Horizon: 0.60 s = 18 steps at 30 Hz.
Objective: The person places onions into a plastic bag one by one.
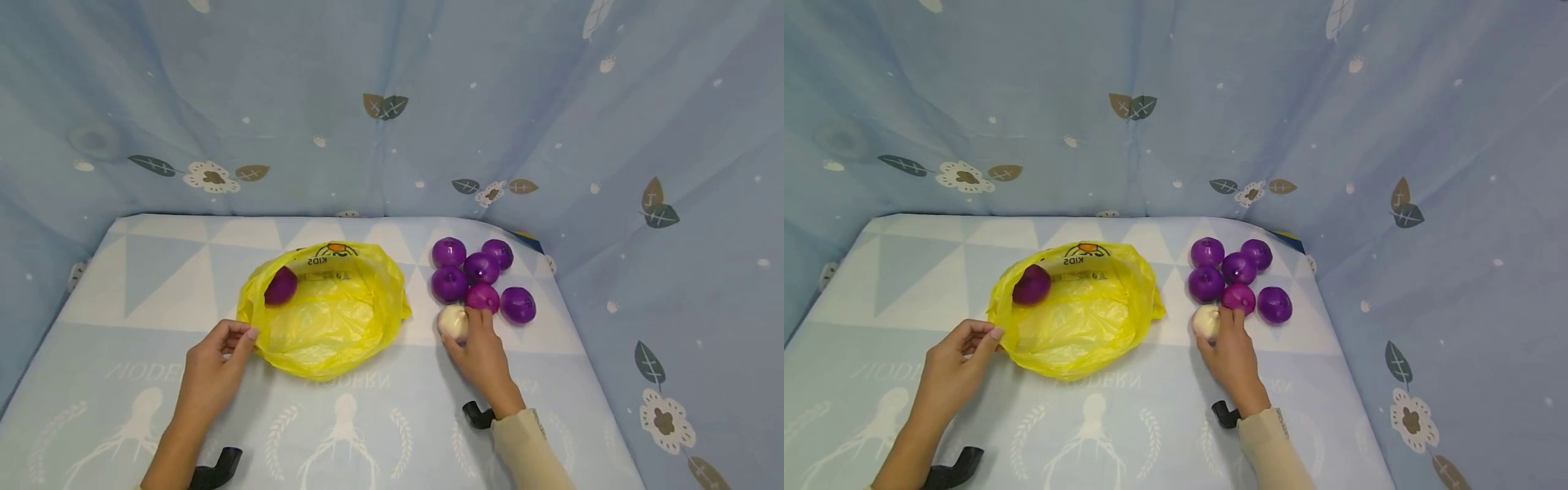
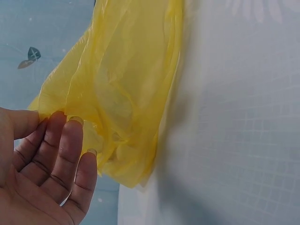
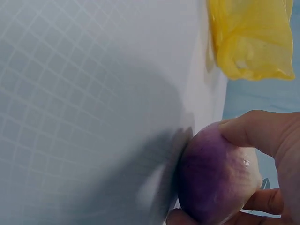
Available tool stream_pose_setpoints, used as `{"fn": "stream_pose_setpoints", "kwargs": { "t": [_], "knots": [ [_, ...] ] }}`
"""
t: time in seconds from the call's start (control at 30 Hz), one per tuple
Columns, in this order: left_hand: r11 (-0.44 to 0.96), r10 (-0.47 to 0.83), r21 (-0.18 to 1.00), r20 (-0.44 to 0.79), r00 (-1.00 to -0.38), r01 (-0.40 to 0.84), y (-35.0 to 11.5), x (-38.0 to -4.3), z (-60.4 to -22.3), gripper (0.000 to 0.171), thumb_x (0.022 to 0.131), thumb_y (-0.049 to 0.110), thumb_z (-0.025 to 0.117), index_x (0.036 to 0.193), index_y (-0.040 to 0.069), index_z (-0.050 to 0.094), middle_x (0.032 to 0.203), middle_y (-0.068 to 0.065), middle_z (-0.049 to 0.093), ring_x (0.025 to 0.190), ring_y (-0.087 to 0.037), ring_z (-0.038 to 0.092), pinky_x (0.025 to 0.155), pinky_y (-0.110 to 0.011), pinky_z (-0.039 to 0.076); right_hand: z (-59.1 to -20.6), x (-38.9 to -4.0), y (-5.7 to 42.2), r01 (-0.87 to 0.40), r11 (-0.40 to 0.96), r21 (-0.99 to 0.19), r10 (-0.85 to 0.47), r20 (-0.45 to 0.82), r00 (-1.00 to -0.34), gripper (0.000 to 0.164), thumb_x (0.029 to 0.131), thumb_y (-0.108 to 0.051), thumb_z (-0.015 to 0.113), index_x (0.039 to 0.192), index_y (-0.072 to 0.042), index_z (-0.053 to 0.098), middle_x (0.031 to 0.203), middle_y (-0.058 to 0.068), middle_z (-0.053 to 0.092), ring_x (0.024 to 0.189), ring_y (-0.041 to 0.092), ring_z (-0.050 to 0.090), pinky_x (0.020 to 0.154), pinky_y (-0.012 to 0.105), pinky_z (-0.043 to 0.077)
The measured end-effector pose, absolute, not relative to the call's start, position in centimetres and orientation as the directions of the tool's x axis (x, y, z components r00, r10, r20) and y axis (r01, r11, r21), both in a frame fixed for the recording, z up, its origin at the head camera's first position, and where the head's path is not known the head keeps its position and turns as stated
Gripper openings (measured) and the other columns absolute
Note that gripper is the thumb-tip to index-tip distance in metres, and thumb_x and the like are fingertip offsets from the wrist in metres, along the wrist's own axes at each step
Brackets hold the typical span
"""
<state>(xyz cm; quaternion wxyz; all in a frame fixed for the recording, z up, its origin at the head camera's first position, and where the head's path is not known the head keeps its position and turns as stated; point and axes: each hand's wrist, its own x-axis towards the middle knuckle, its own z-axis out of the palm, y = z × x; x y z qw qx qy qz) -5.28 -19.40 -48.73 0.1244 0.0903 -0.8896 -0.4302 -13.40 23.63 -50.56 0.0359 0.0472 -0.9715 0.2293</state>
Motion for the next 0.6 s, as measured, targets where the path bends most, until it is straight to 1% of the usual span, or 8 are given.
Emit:
{"fn": "stream_pose_setpoints", "kwargs": {
  "t": [0.27,0.4,0.6],
  "knots": [
    [0.607,-0.274,0.793,0.153,-0.949,-0.048,-19.45,-5.22,-48.88,0.019,0.106,0.027,0.066,0.108,0.007,0.066,0.089,-0.005,0.069,0.079,-0.011,0.058,0.065,-0.014,0.045,-50.51,-13.56,23.52,-0.093,0.899,-0.428,-0.064,0.082,-0.995,0.068,0.09,-0.027,0.083,0.141,0.002,0.049,0.131,0.024,0.049,0.096,0.052,0.067,0.086,0.062,0.056],
    [0.603,-0.267,0.797,0.161,-0.95,-0.034,-19.4,-5.45,-48.88,0.019,0.106,0.026,0.066,0.108,0.007,0.065,0.089,-0.005,0.069,0.079,-0.011,0.058,0.064,-0.015,0.045,-50.49,-13.49,23.45,-0.103,0.896,-0.431,-0.064,0.104,-0.992,0.068,0.09,-0.025,0.083,0.142,0.003,0.049,0.131,0.026,0.05,0.096,0.053,0.067,0.084,0.062,0.056],
    [0.599,-0.276,0.799,0.141,-0.951,-0.055,-19.43,-5.49,-48.74,0.022,0.107,0.03,0.064,0.11,0.008,0.066,0.091,-0.005,0.07,0.08,-0.008,0.059,0.065,-0.015,0.045,-50.58,-13.6,23.23,-0.123,0.894,-0.432,-0.07,0.136,-0.988,0.067,0.087,-0.022,0.083,0.139,0.004,0.05,0.128,0.025,0.051,0.088,0.052,0.067,0.078,0.061,0.057]
  ]
}}
